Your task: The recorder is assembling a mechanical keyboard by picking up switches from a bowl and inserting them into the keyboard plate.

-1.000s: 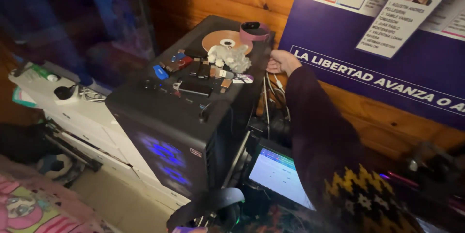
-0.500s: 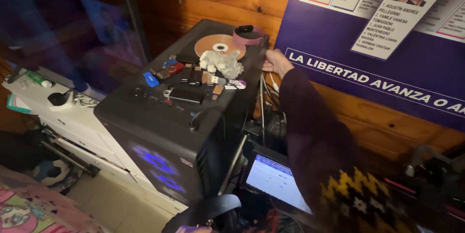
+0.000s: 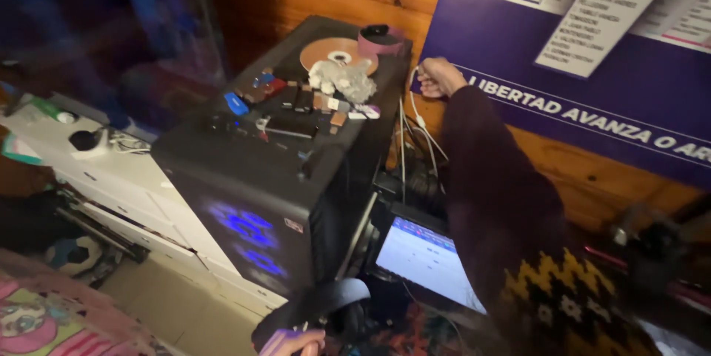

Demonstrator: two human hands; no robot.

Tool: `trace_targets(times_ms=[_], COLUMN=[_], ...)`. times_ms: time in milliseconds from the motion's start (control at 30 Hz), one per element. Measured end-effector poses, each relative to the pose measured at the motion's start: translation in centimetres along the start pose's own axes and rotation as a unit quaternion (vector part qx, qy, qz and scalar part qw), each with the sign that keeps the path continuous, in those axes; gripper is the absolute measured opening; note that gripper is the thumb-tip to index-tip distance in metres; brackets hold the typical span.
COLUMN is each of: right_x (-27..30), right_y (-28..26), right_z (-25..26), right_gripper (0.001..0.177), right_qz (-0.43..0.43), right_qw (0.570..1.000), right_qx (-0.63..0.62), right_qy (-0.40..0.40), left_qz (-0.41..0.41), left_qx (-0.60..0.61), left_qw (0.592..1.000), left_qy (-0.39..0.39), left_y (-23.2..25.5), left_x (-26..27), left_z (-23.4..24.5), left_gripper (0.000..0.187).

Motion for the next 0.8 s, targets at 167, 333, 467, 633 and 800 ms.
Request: trace_targets(times_ms=[167,333,467,633,800], right_x=[-3.1,10.6,18.0,7.7,22.2], right_y=[0.2,-1.8,-1.0,5.3,9.3], right_z=[1.4,-2.3,-4.7,2.9,14.8], right_gripper=[0.032,0.030,0.031,0.030,0.045], right_qz=[0.114,0.039,-0.037,0.030,0.252], right_qw=[0.952,0.935,0.857,0.875,0.857], right_qx=[0.283,0.353,0.510,0.457,0.426], right_qy=[-0.003,-0.026,-0.063,-0.160,-0.140], left_qz=[0.181,0.277,0.241,0.229,0.274], left_qx=[0.004,0.054,0.067,0.094,0.097], left_qw=[0.983,0.956,0.963,0.962,0.950], left_qy=[-0.039,-0.083,-0.106,-0.113,-0.116], left_y=[12.0,16.2,17.1,17.7,18.5], left_x=[-11.2,-14.1,-13.8,-13.1,-11.2], left_z=[-0.1,-1.8,-2.8,-3.7,-5.3], left_gripper=[0.008,0.008,0.007,0.008,0.010])
Point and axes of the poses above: each hand's wrist, its own x-axis away from the middle knuckle, its own z-axis out of the back of the hand, y = z × x, the point moved 2 cm from there along -x, towards the middle knuckle
